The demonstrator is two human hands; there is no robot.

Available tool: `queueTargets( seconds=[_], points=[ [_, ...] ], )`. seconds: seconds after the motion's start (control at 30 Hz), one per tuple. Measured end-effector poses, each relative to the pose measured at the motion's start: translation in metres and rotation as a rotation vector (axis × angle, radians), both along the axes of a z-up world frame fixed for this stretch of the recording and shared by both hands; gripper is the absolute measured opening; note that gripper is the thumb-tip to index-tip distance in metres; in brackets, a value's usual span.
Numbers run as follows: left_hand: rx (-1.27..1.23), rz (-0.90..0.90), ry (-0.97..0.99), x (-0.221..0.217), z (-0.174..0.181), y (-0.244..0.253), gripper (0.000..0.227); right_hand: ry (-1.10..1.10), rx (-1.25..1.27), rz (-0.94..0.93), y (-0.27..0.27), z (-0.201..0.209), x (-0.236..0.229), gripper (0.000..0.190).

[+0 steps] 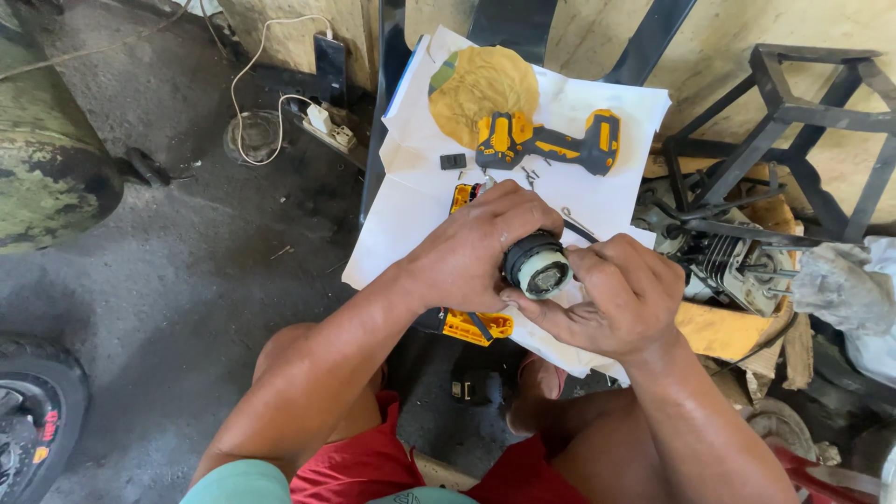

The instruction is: The person holds a disassembled yellow power drill and a black chuck. They align the chuck with the drill's motor housing and screw it on by hand, tightening it until it is secure.

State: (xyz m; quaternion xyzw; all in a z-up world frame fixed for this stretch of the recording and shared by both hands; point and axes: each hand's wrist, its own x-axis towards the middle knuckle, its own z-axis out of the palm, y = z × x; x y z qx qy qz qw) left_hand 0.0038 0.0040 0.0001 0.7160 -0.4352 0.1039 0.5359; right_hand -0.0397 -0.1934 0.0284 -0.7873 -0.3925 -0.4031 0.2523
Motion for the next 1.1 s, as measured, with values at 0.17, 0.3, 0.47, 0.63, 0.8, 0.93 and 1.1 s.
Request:
queueTargets(
  seconds=[0.17,0.3,0.47,0.63,0.8,0.93,1.1],
  points=[
    [0.006,0.057,-0.076,0.011,-0.028,-0.008,0.068,0.007,-0.017,-0.007,0.0,-0.001,-0.003,0.05],
    [-0.043,0.065,-0.128,0.017,-0.042,-0.014,0.088,0.02,-0.015,-0.023,0.004,0.002,-0.007,0.051],
    [-0.077,0.096,-0.172,0.011,-0.032,-0.014,0.056,0.013,0.001,-0.002,0.004,0.002,-0.007,0.05],
    [-0.106,0.086,-0.173,0.011,-0.029,-0.013,0.046,0.02,-0.002,0.01,0.005,0.002,-0.007,0.05],
    [-0.134,0.099,-0.213,0.009,-0.025,-0.013,0.036,-0.022,-0.012,0.023,0.006,0.004,-0.006,0.049],
    [-0.122,0.127,-0.261,0.009,-0.023,-0.011,0.034,-0.033,0.002,0.023,0.009,0.005,-0.005,0.047],
    [-0.114,0.126,-0.264,0.008,-0.021,-0.011,0.029,-0.032,-0.003,0.034,0.007,0.008,-0.006,0.046]
  ],
)
